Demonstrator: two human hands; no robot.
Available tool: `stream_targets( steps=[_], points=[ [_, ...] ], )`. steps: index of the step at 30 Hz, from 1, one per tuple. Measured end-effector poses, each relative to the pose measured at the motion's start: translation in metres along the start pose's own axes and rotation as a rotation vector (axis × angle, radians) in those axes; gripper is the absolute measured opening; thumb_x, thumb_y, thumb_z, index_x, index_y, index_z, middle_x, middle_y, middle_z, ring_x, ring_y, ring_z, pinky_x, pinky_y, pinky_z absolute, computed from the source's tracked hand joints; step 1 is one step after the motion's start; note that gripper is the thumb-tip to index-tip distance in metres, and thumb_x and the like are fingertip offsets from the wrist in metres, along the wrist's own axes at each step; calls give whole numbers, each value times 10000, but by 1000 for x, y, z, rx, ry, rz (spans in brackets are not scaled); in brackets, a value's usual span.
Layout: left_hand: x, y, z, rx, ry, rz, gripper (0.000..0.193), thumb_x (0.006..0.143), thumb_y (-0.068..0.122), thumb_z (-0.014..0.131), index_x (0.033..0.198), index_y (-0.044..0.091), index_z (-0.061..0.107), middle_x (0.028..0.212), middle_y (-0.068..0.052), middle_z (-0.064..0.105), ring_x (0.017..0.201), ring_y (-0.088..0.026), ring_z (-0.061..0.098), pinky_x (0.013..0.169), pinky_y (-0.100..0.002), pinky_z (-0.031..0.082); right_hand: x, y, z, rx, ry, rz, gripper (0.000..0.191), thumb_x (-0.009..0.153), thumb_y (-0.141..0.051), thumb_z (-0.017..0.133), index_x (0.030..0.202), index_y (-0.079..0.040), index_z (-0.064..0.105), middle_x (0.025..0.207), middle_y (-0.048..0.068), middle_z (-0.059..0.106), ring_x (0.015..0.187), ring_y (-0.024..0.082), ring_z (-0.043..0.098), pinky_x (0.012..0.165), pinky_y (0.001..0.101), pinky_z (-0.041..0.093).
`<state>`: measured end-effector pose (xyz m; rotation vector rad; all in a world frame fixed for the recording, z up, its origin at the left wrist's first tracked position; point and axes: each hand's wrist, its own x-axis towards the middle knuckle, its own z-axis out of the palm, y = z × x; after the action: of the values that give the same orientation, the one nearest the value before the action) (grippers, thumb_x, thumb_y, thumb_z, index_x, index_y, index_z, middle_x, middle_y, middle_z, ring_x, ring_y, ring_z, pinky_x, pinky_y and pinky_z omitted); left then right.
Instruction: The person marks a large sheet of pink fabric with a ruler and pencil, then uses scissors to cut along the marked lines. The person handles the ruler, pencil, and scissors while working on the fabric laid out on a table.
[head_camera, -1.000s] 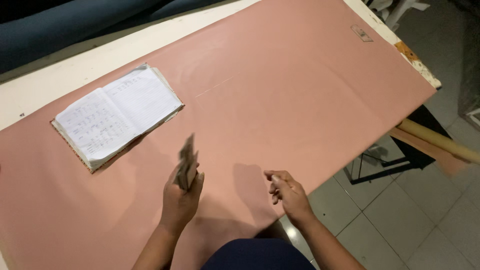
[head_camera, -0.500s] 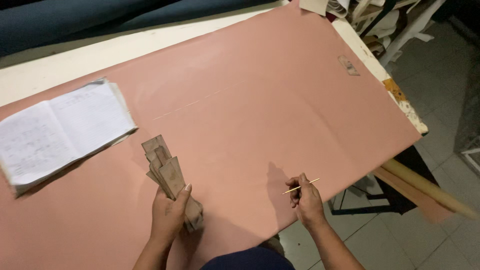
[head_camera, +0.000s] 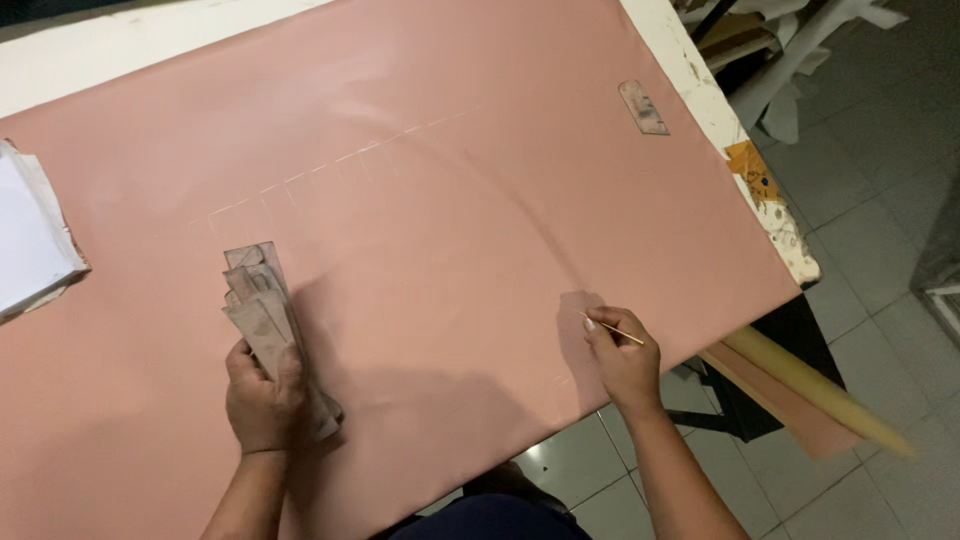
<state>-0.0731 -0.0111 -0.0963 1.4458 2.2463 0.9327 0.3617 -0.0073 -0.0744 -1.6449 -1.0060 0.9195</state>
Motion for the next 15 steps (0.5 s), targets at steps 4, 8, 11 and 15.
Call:
stream_targets(
  steps=[4, 8, 11, 15],
  points=[
    [-8, -4, 0, 56, 36, -10, 639, 992, 543, 550, 1352, 16, 534, 1050, -216, 734, 952, -423, 709, 814, -517, 547, 18, -3, 12, 56, -47, 13, 137, 937, -63, 713, 1057, -7, 677, 948, 35, 707, 829, 81, 642, 739, 241, 546],
    [-9, -2, -5, 56, 48, 3, 634, 978, 547, 562, 1335, 23, 544, 1052, -205, 720, 943, -405, 709, 806, -509, 549, 27, -6, 22, 4, -73, -145, 110, 945, -66, 703, 1026, -9, 656, 1004, 27, 726, 898, 79, 665, 811, 237, 558],
    [-9, 1, -7, 37, 30, -34, 650, 957, 549, 557, 1333, 18, 539, 1027, -198, 725, 934, -393, 709, 810, -496, 555, 28, -7, 23, -79, -72, -187, 103, 941, -60, 697, 1029, -11, 673, 1007, 37, 733, 924, 88, 678, 845, 248, 558],
    [-10, 5, -7, 38, 64, 5, 638, 973, 553, 555, 1320, 17, 562, 1082, -201, 721, 975, -388, 706, 839, -491, 550, 28, -7, 28, -71, -56, -137, 101, 933, -72, 715, 1007, -17, 674, 964, 43, 725, 864, 95, 654, 792, 255, 549]
  ],
)
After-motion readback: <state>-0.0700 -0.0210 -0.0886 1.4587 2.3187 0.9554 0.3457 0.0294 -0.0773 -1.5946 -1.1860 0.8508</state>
